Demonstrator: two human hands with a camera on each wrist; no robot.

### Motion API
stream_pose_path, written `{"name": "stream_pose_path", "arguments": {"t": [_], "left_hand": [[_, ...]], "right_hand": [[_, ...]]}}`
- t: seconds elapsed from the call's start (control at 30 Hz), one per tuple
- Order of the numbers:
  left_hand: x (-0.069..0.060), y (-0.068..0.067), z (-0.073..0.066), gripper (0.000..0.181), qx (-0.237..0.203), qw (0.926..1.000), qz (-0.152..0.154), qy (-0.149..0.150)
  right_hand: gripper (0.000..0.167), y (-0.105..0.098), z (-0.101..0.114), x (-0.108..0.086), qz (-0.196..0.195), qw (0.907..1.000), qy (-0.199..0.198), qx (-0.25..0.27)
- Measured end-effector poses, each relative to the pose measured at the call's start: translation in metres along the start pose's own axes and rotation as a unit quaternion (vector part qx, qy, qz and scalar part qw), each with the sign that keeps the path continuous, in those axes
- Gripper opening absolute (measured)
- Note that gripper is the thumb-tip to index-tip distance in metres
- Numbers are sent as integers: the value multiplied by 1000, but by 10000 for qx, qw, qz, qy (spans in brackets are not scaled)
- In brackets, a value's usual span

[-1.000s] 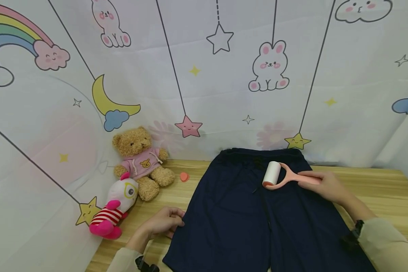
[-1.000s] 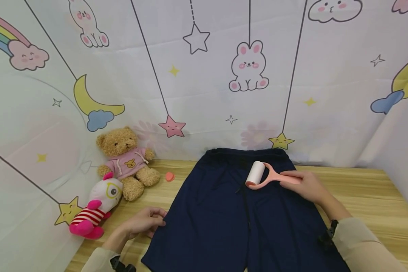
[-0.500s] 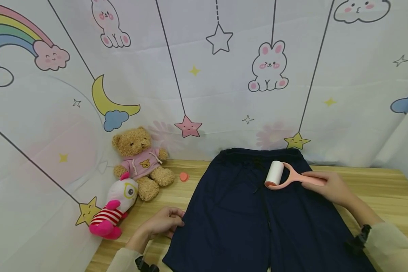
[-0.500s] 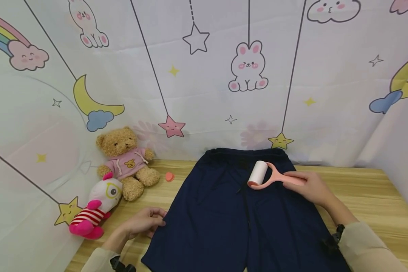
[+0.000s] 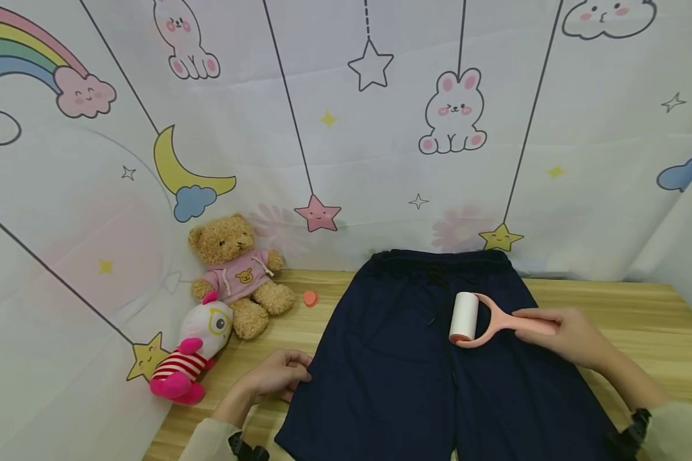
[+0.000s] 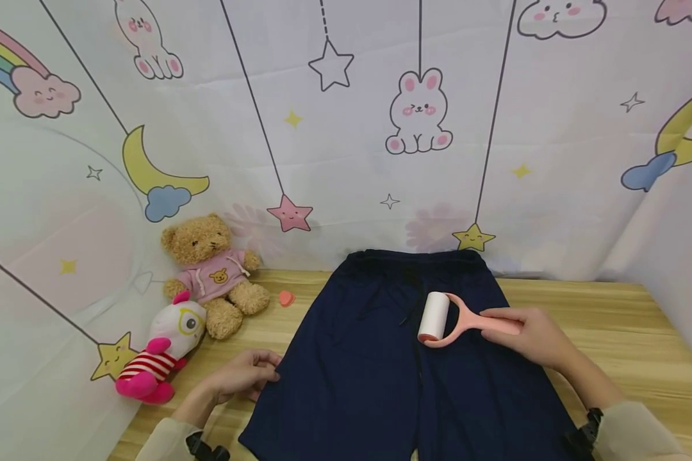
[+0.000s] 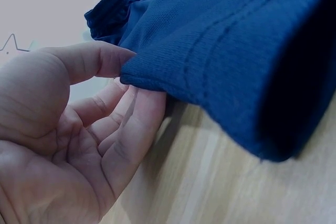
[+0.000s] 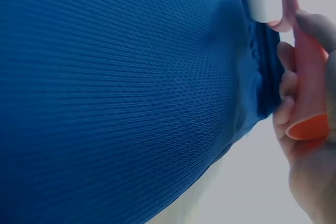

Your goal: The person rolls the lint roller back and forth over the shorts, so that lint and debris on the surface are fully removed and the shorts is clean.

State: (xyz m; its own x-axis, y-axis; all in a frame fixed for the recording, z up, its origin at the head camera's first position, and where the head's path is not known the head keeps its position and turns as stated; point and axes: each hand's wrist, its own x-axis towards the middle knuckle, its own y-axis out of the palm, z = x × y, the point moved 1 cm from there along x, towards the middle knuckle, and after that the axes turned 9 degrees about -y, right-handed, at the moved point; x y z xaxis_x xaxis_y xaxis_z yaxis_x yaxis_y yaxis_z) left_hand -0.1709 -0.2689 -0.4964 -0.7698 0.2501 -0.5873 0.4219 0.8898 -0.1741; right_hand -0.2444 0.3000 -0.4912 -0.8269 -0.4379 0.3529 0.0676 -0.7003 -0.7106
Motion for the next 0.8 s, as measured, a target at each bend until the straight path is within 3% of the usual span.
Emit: {"name": "stream_pose_path", "arguments": {"t": [0.33, 0.5, 0.8], "left_hand": [[1, -1, 1, 29, -82, 10000, 22, -35], [2, 0, 2, 29, -127, 9999, 45, 22], [1, 0, 1, 31, -105, 9999, 53, 28]], "right_hand": [[32, 4, 10, -10, 357, 9982, -56, 475], [33, 7, 11, -15, 459, 9980, 47, 428], [32, 4, 12, -19, 489, 9983, -106, 302]]}}
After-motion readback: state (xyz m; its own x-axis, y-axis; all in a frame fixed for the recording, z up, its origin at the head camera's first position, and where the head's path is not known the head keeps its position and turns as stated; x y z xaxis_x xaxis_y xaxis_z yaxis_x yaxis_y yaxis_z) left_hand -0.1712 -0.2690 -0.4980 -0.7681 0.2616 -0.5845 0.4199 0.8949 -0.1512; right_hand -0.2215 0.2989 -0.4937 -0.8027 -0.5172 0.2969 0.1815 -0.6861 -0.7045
